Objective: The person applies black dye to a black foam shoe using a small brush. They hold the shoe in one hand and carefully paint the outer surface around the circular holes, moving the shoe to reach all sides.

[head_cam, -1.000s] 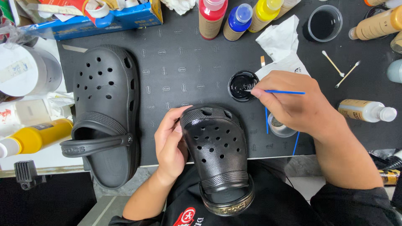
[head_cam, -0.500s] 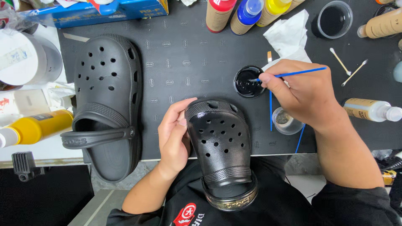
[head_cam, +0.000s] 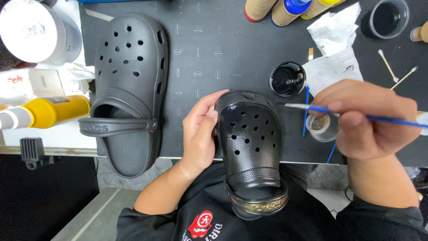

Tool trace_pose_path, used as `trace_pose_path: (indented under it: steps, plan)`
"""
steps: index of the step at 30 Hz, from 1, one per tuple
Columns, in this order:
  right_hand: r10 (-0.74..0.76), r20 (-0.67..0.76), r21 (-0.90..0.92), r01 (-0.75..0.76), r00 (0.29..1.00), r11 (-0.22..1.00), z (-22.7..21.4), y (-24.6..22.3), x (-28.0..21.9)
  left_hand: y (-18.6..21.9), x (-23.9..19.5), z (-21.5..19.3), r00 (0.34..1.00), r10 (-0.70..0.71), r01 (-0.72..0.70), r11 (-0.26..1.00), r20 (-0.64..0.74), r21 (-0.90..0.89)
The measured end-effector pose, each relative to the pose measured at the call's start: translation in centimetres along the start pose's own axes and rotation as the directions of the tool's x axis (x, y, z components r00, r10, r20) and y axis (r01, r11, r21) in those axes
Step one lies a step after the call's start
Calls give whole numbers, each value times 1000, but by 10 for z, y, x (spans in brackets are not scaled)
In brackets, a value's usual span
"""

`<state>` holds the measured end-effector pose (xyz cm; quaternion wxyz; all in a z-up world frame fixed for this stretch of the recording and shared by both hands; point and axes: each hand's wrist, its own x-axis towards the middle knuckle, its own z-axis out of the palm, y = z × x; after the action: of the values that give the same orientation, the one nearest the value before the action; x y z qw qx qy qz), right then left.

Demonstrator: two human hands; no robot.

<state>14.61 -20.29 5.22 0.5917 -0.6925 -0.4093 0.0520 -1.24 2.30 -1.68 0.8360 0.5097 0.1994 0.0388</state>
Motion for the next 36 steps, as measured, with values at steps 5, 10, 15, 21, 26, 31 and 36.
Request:
trace_pose_path:
  steps: [5, 10, 15, 21, 26, 31, 36]
  plan:
    - [-56, 190, -127, 81, 980, 989, 14, -18, 0, 1, 1, -1, 999, -40, 41, 998, 15, -39]
    - [-151, 329, -192, 223, 932, 956, 17, -21, 7, 3, 1, -2, 998, -55, 55, 998, 11, -1]
    - [-237, 406, -212, 343, 883, 915, 16, -17, 10, 5, 3, -2, 998, -62, 63, 998, 25, -21]
    - [-295, 447, -189, 411, 845, 892, 22, -11, 11, 6, 4, -4, 997, -64, 65, 998, 46, -14]
    - [-292, 482, -117, 392, 826, 913, 18, -13, 13, 5, 4, -5, 996, -83, 82, 997, 36, 2]
    - [-281, 469, -183, 404, 837, 896, 18, -12, 13, 4, 4, -4, 997, -55, 55, 998, 45, -11]
    - [-290, 505, -143, 410, 813, 901, 19, -11, 14, 3, 4, -4, 997, -65, 66, 998, 40, -17]
